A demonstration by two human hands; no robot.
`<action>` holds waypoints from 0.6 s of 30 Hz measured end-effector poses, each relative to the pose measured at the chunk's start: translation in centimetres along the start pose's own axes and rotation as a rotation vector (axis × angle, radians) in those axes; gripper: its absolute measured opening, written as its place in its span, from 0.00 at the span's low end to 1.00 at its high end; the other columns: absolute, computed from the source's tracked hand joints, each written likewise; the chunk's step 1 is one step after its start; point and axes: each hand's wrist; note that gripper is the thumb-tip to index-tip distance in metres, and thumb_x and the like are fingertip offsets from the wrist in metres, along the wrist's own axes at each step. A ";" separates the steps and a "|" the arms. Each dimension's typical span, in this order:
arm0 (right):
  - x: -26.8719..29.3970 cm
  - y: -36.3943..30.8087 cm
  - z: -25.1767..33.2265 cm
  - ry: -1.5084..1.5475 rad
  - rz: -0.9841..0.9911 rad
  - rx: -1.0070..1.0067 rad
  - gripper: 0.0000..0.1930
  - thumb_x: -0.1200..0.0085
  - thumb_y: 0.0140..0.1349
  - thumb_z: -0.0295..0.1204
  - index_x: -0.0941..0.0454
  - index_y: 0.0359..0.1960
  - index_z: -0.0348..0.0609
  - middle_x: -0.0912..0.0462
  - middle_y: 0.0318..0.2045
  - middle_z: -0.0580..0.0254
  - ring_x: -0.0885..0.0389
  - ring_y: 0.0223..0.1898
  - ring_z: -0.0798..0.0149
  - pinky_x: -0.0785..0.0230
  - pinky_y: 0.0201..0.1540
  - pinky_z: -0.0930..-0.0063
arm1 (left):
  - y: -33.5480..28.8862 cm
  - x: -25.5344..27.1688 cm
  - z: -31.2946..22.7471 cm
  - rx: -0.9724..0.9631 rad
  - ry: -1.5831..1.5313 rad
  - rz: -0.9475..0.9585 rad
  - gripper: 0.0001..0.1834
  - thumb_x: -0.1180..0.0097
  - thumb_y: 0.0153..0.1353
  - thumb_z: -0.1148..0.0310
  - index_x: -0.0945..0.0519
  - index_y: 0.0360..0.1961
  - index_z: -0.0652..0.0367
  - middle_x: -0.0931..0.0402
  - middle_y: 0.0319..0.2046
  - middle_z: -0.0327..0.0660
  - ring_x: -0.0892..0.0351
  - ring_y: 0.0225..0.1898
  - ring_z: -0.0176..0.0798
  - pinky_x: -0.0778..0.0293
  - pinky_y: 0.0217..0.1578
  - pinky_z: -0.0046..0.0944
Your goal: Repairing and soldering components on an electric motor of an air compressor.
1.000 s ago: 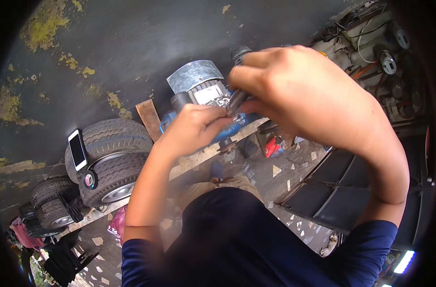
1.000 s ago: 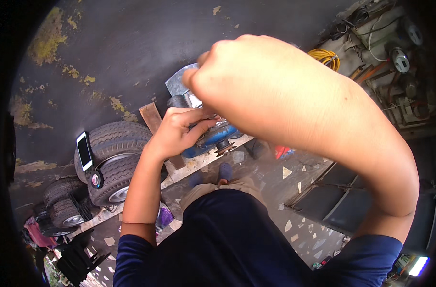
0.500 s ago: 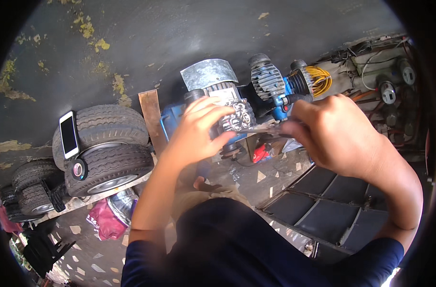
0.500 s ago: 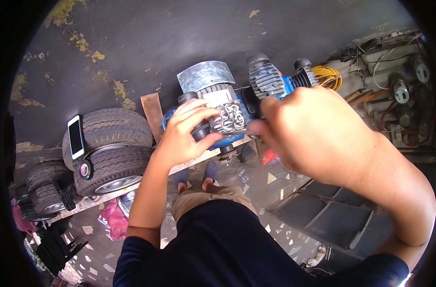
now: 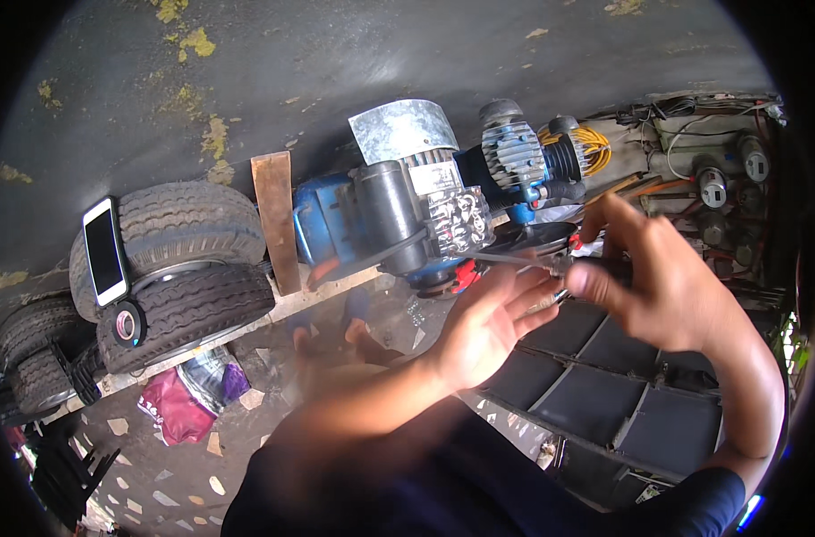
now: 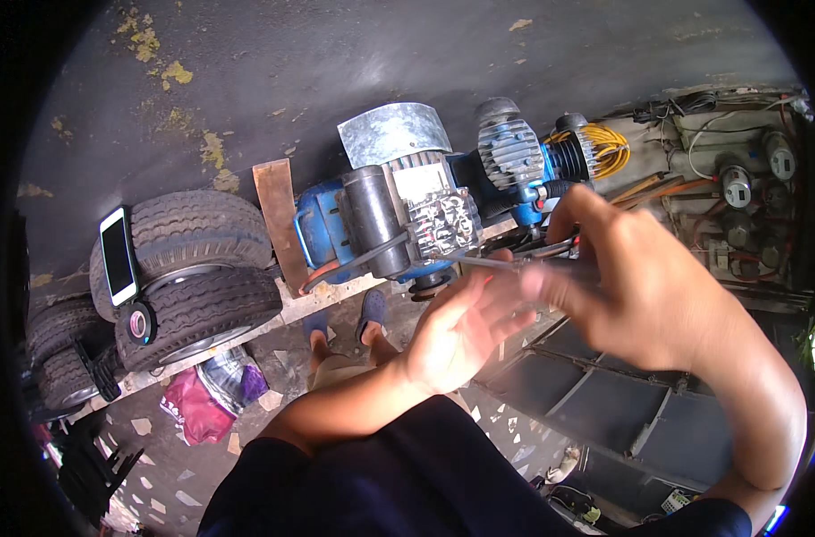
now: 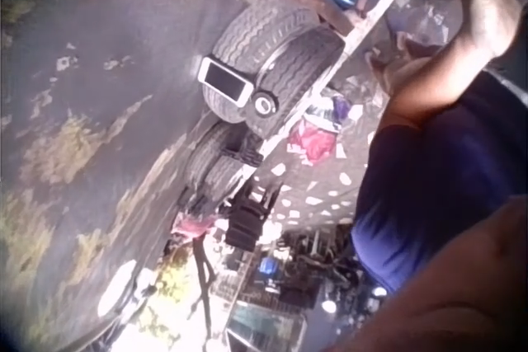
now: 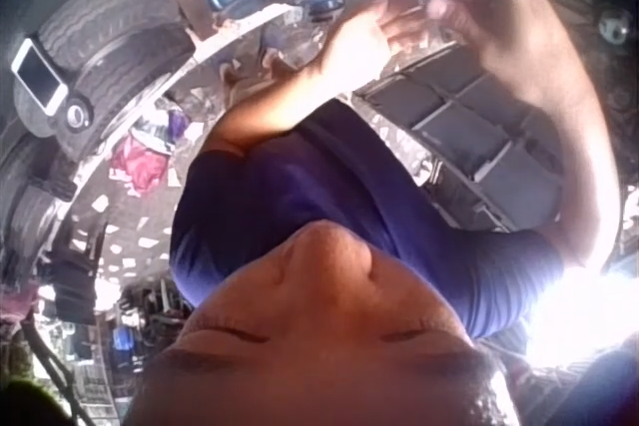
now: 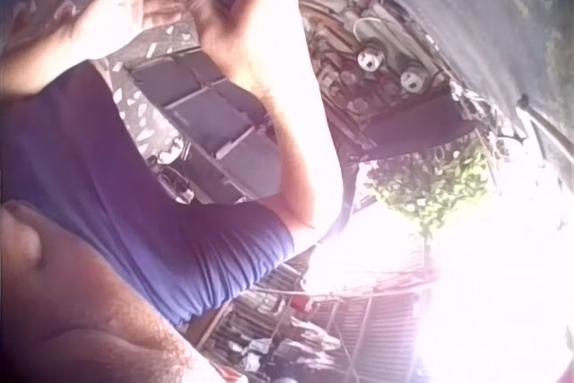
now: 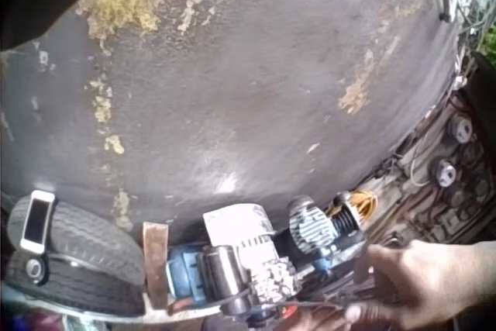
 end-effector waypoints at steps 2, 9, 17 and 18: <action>-1.1 -0.8 -1.2 -0.042 -0.076 0.258 0.18 0.26 0.61 0.26 0.21 0.48 0.35 0.16 0.36 0.46 0.13 0.38 0.44 0.22 0.40 0.55 | 0.8 0.7 0.5 0.003 -0.016 -0.067 0.18 0.39 0.81 0.60 0.19 0.64 0.59 0.14 0.56 0.39 0.14 0.59 0.37 0.19 0.62 0.43; -2.1 -2.6 -1.4 -0.447 -0.344 0.514 0.17 0.29 0.55 0.20 0.15 0.47 0.35 0.18 0.34 0.54 0.16 0.32 0.50 0.23 0.35 0.60 | 1.0 1.1 0.6 -0.047 0.094 -0.207 0.18 0.40 0.82 0.57 0.17 0.60 0.58 0.12 0.54 0.46 0.11 0.56 0.40 0.14 0.56 0.40; -2.3 -2.7 -1.6 -0.184 -0.242 0.147 0.21 0.36 0.70 0.30 0.20 0.63 0.39 0.14 0.33 0.50 0.15 0.28 0.51 0.24 0.31 0.58 | 2.0 1.4 0.5 -0.024 -0.003 -0.180 0.18 0.42 0.82 0.57 0.18 0.60 0.59 0.14 0.57 0.45 0.12 0.56 0.37 0.13 0.58 0.37; -2.2 -2.7 -2.1 -0.477 -0.229 0.346 0.23 0.36 0.65 0.30 0.19 0.63 0.44 0.15 0.36 0.55 0.16 0.30 0.56 0.25 0.30 0.60 | 2.0 1.5 0.7 -0.052 -0.020 -0.169 0.17 0.42 0.82 0.57 0.18 0.60 0.59 0.13 0.56 0.45 0.12 0.56 0.36 0.12 0.55 0.33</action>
Point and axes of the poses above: each hand's wrist, its own y-axis towards the middle knuckle, its own x-axis out of the back of the hand, z = x × y
